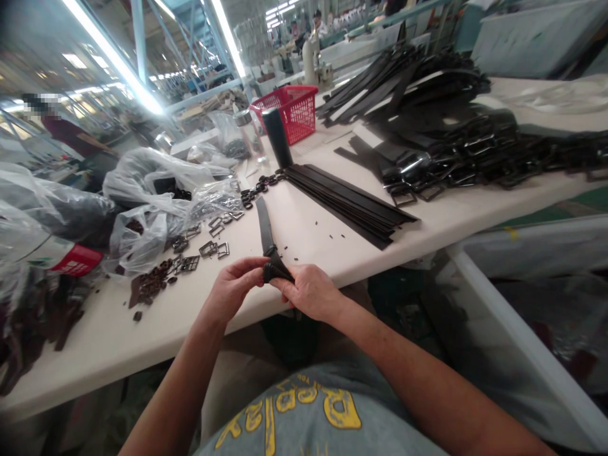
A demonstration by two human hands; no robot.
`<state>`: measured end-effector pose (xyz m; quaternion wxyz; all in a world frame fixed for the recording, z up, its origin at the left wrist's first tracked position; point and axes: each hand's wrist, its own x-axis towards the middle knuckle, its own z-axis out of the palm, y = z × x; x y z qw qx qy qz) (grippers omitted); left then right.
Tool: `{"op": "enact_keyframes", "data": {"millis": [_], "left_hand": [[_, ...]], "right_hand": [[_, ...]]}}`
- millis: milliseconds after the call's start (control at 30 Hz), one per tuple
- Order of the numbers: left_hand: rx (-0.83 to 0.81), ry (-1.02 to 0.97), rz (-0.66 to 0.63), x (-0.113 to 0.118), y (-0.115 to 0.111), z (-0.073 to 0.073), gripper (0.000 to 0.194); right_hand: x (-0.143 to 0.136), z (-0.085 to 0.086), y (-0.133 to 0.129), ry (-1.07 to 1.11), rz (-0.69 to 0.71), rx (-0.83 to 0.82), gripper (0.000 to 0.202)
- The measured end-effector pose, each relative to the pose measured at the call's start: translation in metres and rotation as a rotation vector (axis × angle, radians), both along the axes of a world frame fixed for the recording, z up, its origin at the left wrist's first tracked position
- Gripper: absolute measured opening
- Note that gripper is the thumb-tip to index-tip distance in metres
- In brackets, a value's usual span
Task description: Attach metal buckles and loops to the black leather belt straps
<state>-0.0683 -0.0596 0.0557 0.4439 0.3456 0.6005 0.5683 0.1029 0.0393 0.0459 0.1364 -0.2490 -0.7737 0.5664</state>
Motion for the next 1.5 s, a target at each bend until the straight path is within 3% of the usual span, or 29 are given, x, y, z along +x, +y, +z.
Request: {"op": "enact_keyframes", "data": {"millis": [200,500,767,900,1000,1233,1333,1400,1500], "left_hand": [[-0.048,-0.006,-0.076,-0.002,0.003,0.009,0.017],[0.04,0.06,0.074,0.018,0.009,0.007,0.016],[0.049,0.219,-0.043,0.018,-0.003,0.005,0.017],[0.063,0.351,-0.071,0.019,-0.001,-0.002,0.009],[0.075,0.496,-0.053,0.02,-0.003,-0.005,0.007],[0.133,0.672,-0.208,0.023,-0.016,0.001,0.023],[0.139,0.578,-0.123,0.028,-0.017,-0.004,0.027],[0.141,0.423,-0.01,0.034,-0.017,-0.01,0.03],[0.165,0.235,0.203,0.042,-0.016,-0.015,0.02]], "right_hand": [[0.001,-0.001,0.0,-0.029,0.044,0.043,0.029],[0.0,-0.005,-0.006,-0.037,0.038,-0.029,0.027],[-0.001,-0.011,-0.005,-0.021,0.037,-0.094,0.026],[-0.004,-0.017,-0.009,0.066,0.082,-0.282,0.016],[-0.004,-0.02,-0.011,0.15,0.095,-0.451,0.022],[-0.001,-0.02,-0.012,0.2,0.056,-0.516,0.044],[0.0,-0.018,-0.012,0.218,0.015,-0.469,0.044],[0.0,-0.017,-0.011,0.257,-0.011,-0.458,0.043],[0.002,-0.014,-0.011,0.31,-0.043,-0.431,0.039]]}}
